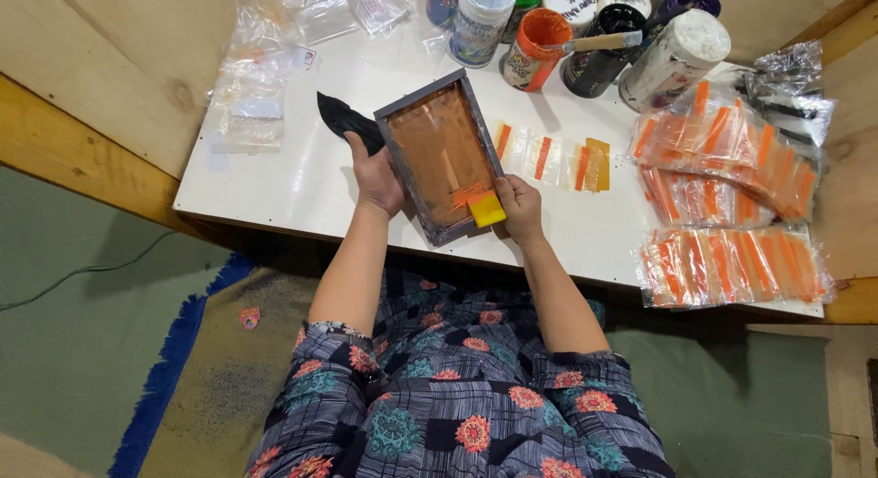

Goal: Cleaning orange ink from a screen printing frame using a plastic scraper

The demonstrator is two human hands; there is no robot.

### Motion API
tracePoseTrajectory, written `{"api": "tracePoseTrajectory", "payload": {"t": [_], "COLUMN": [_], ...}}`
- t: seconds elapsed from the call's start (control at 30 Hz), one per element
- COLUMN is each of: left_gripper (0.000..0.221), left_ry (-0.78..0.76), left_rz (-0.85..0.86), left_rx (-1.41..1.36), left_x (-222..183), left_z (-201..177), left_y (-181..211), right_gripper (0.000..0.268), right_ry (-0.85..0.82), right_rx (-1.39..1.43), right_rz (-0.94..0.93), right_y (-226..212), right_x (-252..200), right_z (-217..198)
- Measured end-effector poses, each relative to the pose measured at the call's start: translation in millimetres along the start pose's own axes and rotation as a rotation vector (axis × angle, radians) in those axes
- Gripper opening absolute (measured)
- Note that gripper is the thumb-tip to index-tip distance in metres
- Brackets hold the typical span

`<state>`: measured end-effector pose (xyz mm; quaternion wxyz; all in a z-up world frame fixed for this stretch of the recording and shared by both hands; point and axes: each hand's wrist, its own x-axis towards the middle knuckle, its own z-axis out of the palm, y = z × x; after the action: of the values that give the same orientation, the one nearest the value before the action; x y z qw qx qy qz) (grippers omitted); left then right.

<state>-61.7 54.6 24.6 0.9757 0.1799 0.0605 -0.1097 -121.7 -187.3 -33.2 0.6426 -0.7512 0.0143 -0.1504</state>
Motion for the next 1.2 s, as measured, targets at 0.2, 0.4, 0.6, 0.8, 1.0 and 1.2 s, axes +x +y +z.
{"api": "tracePoseTrajectory", "payload": {"t": [0.2, 0.4, 0.6, 0.8, 1.0, 1.2], "left_gripper": [0.093, 0.107, 0.086, 0.094, 0.100, 0.093], "left_ry": [0.136, 0.207, 0.181, 0.228, 0.092, 0.163], "left_rz": [-0.123, -0.169, -0.114, -0.031, -0.206, -0.047], "left_rx": [0.112, 0.332, 0.326, 0.173, 0.301, 0.130], "left_x": [-27.6, -32.9, -58.6, -9.9, -23.3, -9.2], "left_z": [36.2, 35.9, 94.0, 4.9, 28.4, 6.2], "left_y": [-6.9, -12.4, 10.3, -7.1, -4.8, -2.8], "right_gripper": [0.032, 0.034, 0.039, 0.035, 0.033, 0.031], "right_ry": [0.020, 0.043, 0.060, -0.010, 0.022, -0.004], "right_rx": [0.046, 0.023, 0.082, -0.076, -0.034, -0.095], "right_rz": [0.033, 0.016, 0.028, -0.027, -0.022, -0.049], "right_y": [3.1, 14.3, 0.4, 5.7, 10.7, 12.7], "right_x": [0.3, 3.0, 0.2, 1.5, 0.8, 1.6], "right_z": [-0.8, -4.3, -4.7, -2.6, -4.8, -3.0]}}
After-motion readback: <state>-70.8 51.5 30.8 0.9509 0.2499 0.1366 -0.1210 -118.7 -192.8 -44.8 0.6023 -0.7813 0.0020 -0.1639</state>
